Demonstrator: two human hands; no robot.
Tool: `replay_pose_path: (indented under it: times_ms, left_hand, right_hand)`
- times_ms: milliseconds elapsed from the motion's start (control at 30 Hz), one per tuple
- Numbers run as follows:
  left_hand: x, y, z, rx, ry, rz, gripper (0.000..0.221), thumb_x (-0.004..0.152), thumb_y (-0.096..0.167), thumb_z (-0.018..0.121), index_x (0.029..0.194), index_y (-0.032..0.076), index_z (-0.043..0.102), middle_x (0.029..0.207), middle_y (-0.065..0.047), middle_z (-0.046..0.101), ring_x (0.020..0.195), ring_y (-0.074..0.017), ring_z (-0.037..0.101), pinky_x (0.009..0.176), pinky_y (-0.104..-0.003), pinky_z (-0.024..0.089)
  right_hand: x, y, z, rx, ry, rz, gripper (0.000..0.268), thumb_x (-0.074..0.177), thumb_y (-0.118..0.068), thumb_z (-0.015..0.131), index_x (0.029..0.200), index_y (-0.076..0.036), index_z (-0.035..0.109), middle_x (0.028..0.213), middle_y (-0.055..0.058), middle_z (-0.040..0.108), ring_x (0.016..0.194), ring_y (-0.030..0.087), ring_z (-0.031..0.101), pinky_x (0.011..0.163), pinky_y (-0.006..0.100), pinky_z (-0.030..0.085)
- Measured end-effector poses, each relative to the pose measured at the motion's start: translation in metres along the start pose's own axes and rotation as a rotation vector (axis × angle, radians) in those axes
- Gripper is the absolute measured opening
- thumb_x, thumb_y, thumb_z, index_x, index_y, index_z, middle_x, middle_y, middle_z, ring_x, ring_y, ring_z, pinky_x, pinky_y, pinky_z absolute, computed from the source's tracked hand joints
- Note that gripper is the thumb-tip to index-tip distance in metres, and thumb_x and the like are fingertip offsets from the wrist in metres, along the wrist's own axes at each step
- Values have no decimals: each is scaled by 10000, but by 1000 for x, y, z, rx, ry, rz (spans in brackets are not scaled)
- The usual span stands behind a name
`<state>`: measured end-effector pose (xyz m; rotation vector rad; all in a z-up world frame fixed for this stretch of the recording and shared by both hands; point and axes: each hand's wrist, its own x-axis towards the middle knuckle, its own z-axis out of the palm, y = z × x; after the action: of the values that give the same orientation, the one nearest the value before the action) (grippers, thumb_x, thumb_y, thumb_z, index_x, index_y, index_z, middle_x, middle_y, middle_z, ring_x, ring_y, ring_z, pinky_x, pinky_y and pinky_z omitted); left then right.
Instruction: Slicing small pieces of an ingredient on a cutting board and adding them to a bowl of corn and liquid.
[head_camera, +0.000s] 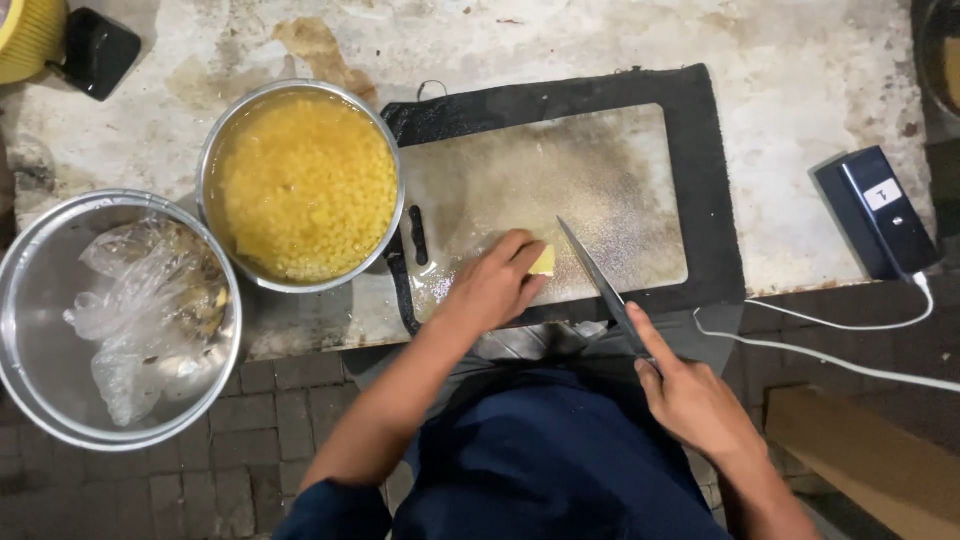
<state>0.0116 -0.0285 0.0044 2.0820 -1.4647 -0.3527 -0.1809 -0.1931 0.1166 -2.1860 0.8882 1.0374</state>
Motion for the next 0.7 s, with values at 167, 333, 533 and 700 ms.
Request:
replay_pose_path:
  times_ms: [167, 333, 533, 700]
  left_hand:
    - [-15, 18, 29, -89, 349, -210, 381, 928, 174, 658, 1229, -53, 601, 1177, -176, 525, 926, -325, 655, 757, -409, 609]
    - [-17, 17, 34, -136, 370, -266, 364, 905, 189, 700, 1184, -31, 616, 1148, -138, 509, 779, -310, 644, 651, -422, 596]
    - [-17, 13, 36, -146, 358, -273, 395, 920, 222, 686, 1224, -15, 600, 1178, -139, 526, 835, -311, 653, 704, -422, 592]
    - [-19, 13, 27, -180, 332, -274, 429, 885, 177, 746, 1244, -8, 600, 1194, -131, 518, 626, -230, 622, 701, -383, 582]
  right_hand:
    - [11, -1, 14, -186, 72, -79, 758, 962, -322, 409, 1582, -487, 5, 588, 216, 618, 556, 468, 591, 592, 509, 444]
    - [3, -19, 16, -142, -23, -31, 730, 970, -331, 376, 1568, -530, 7, 628, 243, 633, 648, 489, 613, 697, 504, 473]
    - [7, -9, 18, -131, 60, -77, 723, 963, -324, 411, 1568, -514, 63, 560, 210, 594, 547, 446, 590, 621, 503, 452]
    - [5, -4, 19, -141, 115, -160, 740, 953, -282, 440, 1578, -468, 90, 458, 106, 491, 380, 292, 443, 519, 449, 418]
